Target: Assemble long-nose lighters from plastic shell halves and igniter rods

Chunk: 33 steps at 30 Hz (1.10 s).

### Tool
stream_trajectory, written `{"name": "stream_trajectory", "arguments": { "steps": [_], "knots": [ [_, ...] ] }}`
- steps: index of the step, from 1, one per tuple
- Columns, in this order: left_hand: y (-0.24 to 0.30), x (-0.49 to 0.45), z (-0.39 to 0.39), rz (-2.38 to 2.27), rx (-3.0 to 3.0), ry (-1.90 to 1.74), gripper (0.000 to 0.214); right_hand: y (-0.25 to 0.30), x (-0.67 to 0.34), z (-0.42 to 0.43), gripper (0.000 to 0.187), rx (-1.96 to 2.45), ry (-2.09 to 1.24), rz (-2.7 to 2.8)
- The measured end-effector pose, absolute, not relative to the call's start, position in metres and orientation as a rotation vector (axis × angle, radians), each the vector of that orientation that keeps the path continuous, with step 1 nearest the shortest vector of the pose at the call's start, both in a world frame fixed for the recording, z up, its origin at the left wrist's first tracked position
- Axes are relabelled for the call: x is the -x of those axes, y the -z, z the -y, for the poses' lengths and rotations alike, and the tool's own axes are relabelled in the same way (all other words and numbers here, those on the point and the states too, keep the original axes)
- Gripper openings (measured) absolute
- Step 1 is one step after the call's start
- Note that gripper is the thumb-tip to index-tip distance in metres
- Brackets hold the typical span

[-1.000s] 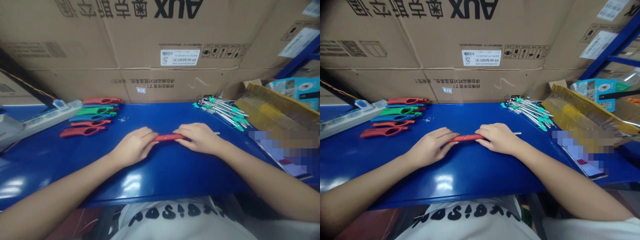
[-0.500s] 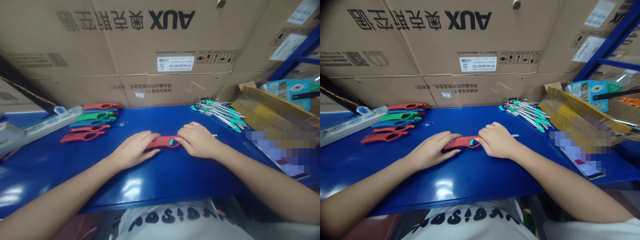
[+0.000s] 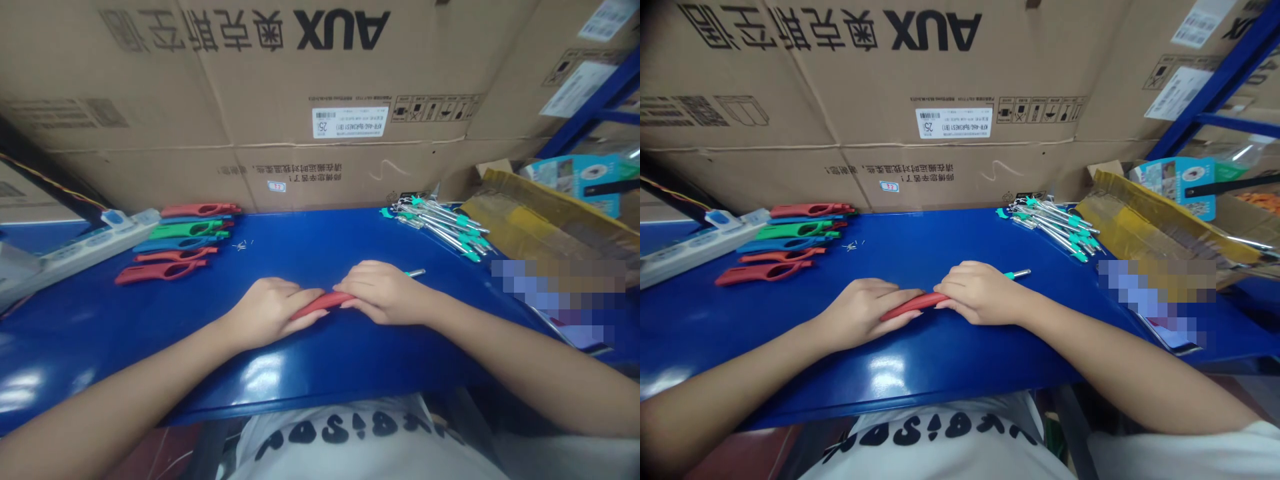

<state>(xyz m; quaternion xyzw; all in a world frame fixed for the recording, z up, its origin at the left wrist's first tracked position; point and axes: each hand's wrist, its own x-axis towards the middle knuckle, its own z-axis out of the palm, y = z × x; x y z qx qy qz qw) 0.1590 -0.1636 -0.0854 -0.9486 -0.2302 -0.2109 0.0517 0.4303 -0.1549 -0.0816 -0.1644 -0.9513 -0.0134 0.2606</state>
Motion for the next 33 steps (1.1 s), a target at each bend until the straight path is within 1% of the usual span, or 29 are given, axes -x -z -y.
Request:
{"name": "stream_trajectory", "arguments": {
  "steps": [3,9,17,21,25,30,33],
  "knots": [
    [0.084,-0.160,0.164,0.697,2.900,0.639,0.033,0.081,-0.430,0.156,0.026,0.449,0.074,2.566],
    [0.077,-0.155,0.156,0.635,2.811,0.637,0.035,0.067,-0.437,0.151,0.030,0.488,0.113,2.635],
    [0.073,-0.146,0.146,0.646,2.828,0.661,0.037,0.068,-0.457,0.135,0.025,0.633,0.162,2.673],
    [0.074,-0.146,0.149,0.672,2.848,0.686,0.033,0.073,-0.452,0.136,0.029,0.624,0.304,2.619],
    [0.078,-0.151,0.155,0.778,2.870,0.690,0.033,0.076,-0.447,0.141,0.029,0.624,0.400,2.592],
    [0.084,-0.154,0.156,0.876,2.945,0.729,0.031,0.076,-0.443,0.144,0.026,0.736,0.269,2.624],
    [0.086,-0.154,0.156,0.906,2.981,0.770,0.029,0.078,-0.441,0.143,0.028,0.648,0.162,2.613]
  ]
}}
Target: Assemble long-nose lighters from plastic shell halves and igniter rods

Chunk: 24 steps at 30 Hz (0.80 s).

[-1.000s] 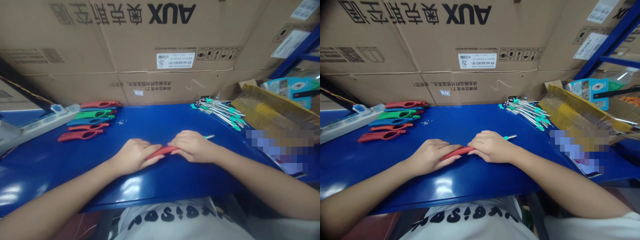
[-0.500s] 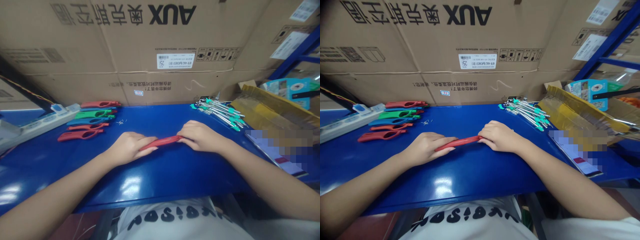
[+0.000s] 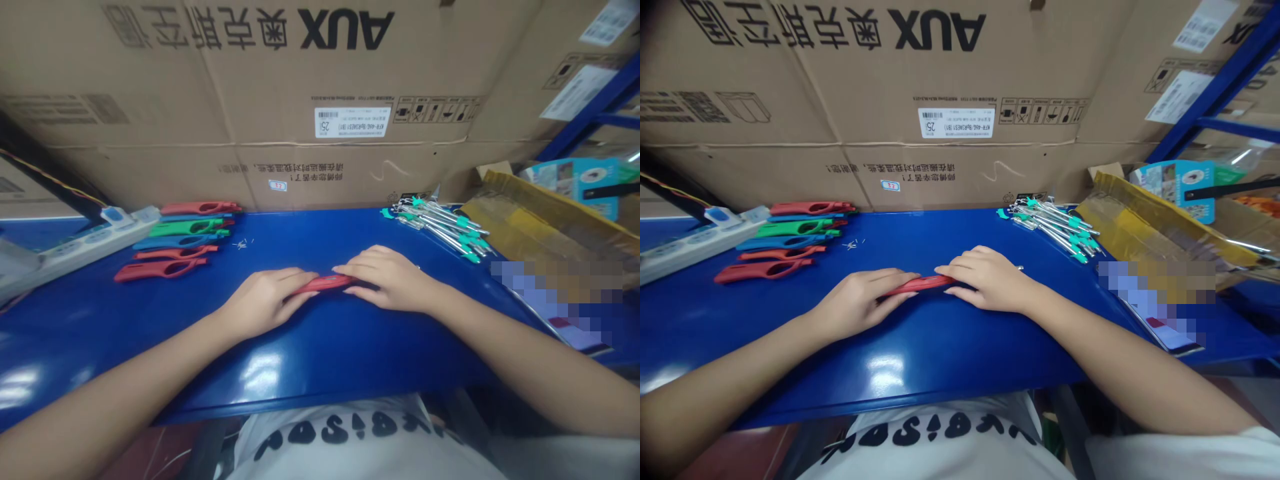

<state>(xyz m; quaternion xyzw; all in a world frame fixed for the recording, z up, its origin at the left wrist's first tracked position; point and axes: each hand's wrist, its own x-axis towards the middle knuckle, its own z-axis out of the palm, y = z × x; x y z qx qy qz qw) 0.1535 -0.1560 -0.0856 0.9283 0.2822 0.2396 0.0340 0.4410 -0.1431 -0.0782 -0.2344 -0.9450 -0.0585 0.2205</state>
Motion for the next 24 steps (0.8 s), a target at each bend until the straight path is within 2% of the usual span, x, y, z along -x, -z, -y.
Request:
{"name": "stream_trajectory", "arguments": {
  "steps": [13,17,21,24],
  "knots": [
    [0.082,-0.161,0.165,-0.885,-2.878,-0.836,0.037,0.082,-0.429,0.154,0.020,0.551,0.256,2.475],
    [0.084,-0.160,0.164,-0.935,-2.850,-0.836,0.027,0.077,-0.428,0.154,0.026,0.746,0.166,2.560],
    [0.083,-0.156,0.161,-1.001,-2.866,-0.869,0.027,0.066,-0.441,0.148,0.046,1.047,0.168,2.595],
    [0.081,-0.153,0.156,-1.030,-2.884,-0.887,0.027,0.058,-0.457,0.139,0.041,1.139,0.179,2.641]
  ]
}}
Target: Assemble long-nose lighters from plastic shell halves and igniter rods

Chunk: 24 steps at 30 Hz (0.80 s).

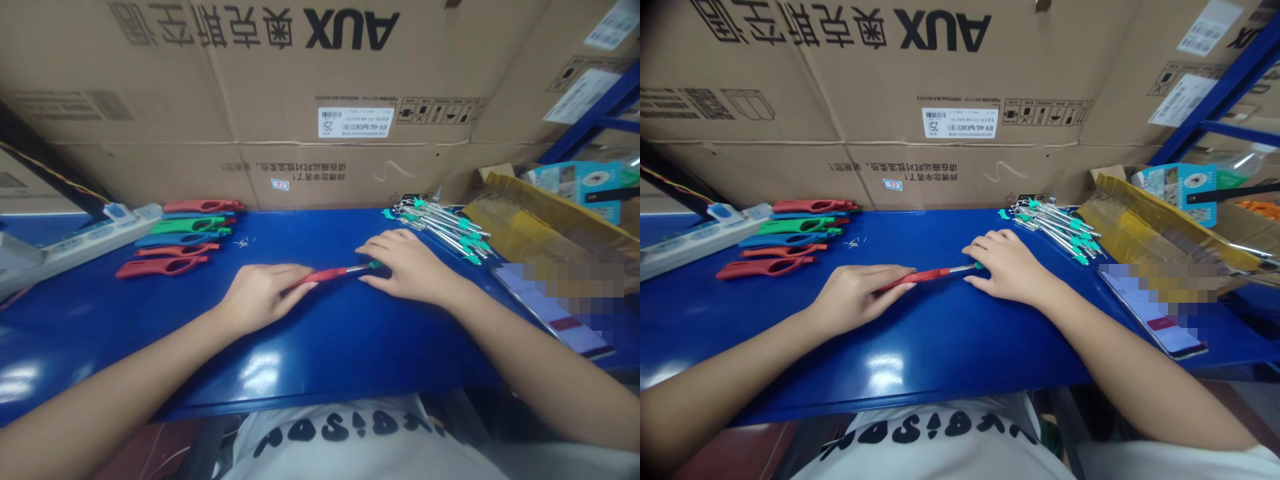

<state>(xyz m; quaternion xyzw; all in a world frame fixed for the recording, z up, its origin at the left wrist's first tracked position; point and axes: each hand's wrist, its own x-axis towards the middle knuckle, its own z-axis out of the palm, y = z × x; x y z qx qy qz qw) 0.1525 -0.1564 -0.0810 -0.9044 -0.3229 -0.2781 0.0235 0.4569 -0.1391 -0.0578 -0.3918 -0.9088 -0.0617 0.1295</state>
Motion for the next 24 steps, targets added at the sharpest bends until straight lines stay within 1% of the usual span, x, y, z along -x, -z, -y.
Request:
{"name": "stream_trajectory", "arguments": {
  "steps": [3,6,9,15,20,24],
  "knots": [
    [0.080,-0.151,0.153,1.014,2.779,0.874,0.026,0.054,-0.472,0.129,0.028,1.163,0.152,2.633],
    [0.080,-0.150,0.152,1.020,2.784,0.878,0.025,0.054,-0.480,0.122,0.015,1.077,0.127,2.636],
    [0.081,-0.150,0.153,0.996,2.800,0.894,0.024,0.056,-0.478,0.121,0.016,0.933,0.096,2.659],
    [0.083,-0.154,0.159,0.959,2.876,0.901,0.024,0.069,-0.449,0.135,0.021,0.878,-0.008,2.674],
    [0.084,-0.160,0.163,0.995,2.970,0.978,0.025,0.080,-0.438,0.142,0.026,0.747,0.156,2.656],
    [0.085,-0.163,0.162,1.196,3.056,1.133,0.027,0.085,-0.438,0.143,0.027,0.715,0.239,2.596]
  ]
}}
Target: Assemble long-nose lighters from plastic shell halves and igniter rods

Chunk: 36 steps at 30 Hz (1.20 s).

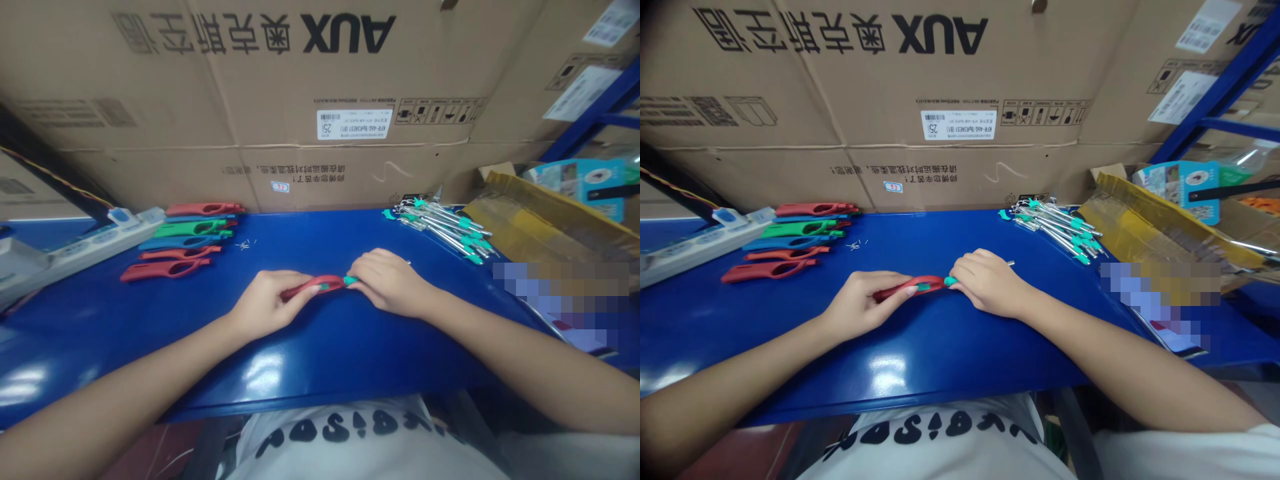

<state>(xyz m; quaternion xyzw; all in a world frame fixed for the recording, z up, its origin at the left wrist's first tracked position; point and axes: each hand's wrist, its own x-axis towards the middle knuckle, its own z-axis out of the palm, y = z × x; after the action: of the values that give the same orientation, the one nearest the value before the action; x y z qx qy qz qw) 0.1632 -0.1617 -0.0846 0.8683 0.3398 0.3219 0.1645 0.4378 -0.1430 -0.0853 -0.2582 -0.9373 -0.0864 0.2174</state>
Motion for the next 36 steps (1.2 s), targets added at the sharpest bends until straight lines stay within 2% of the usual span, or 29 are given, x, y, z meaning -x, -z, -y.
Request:
{"name": "stream_trajectory", "arguments": {
  "steps": [6,18,22,28,36],
  "knots": [
    [0.088,-0.165,0.162,-0.975,-2.372,-0.971,0.024,0.088,-0.436,0.148,0.024,0.715,0.152,2.559],
    [0.092,-0.160,0.162,-0.813,-2.851,-0.978,0.020,0.092,-0.433,0.148,0.016,0.790,-0.157,2.608],
    [0.090,-0.159,0.155,-0.841,-2.871,-0.823,0.027,0.086,-0.434,0.141,0.007,0.953,-0.203,2.618],
    [0.089,-0.157,0.148,-1.016,-2.824,-0.603,0.043,0.079,-0.448,0.129,0.010,1.168,-0.125,2.608],
    [0.084,-0.153,0.148,-1.147,-2.795,-0.564,0.038,0.070,-0.469,0.123,0.011,1.208,-0.191,2.671]
  ]
}}
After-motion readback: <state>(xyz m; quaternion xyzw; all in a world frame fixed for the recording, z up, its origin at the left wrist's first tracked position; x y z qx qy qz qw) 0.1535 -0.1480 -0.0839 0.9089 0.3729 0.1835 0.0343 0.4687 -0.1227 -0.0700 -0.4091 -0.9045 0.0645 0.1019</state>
